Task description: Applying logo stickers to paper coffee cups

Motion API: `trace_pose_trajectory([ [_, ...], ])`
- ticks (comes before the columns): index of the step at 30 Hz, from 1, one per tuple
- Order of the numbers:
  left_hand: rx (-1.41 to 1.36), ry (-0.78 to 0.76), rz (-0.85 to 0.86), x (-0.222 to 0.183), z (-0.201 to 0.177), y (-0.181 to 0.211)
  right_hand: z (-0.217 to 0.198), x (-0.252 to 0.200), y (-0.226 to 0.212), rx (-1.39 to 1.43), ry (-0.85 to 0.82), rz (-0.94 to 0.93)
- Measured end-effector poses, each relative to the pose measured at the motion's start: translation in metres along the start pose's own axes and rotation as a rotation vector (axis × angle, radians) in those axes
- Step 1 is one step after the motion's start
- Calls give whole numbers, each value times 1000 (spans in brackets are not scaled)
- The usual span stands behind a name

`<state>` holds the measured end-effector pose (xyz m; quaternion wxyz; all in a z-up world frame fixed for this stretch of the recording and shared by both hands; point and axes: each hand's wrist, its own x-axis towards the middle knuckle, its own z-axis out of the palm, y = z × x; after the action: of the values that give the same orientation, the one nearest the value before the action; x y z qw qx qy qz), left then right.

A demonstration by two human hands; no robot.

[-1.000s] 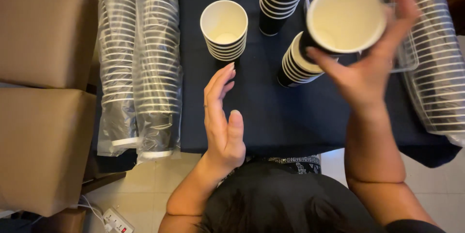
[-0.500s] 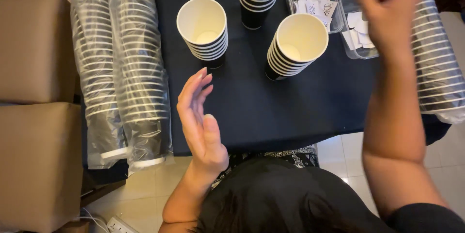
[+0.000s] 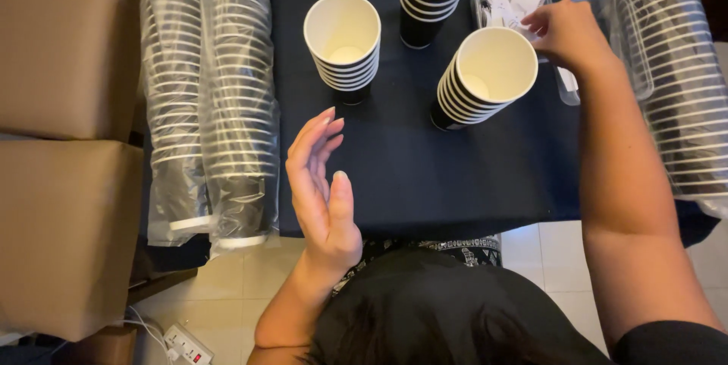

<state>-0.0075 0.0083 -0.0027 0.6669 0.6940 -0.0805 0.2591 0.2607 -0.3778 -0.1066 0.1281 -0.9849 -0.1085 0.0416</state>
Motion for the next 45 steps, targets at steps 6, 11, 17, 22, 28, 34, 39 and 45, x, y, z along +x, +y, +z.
trace_pose_trajectory([
  [6, -27, -30, -20, -1, 5, -1, -13, -18, -10, 106, 61, 11],
  [11, -38, -27, -23, 0, 5, -1, -40, -34, -44, 331, 19, 104],
  [17, -41, -31, -27, -1, 4, 0, -37, -31, -33, 396, 126, 101],
  [22, -37, -37, -32, -1, 4, 0, -35, -30, -28, 418, 273, 155],
  [28, -35, -55, -33, -2, 3, -2, -44, -40, -45, 429, 263, 200],
  [34, -23, -56, -43, -3, 4, -2, -38, -35, -37, 588, 261, 184],
  [39, -29, -61, -55, -4, 4, -3, -20, -22, -17, 737, 240, 300],
  [45, -28, -65, -62, -4, 5, -1, -15, -18, -15, 957, 192, 336],
])
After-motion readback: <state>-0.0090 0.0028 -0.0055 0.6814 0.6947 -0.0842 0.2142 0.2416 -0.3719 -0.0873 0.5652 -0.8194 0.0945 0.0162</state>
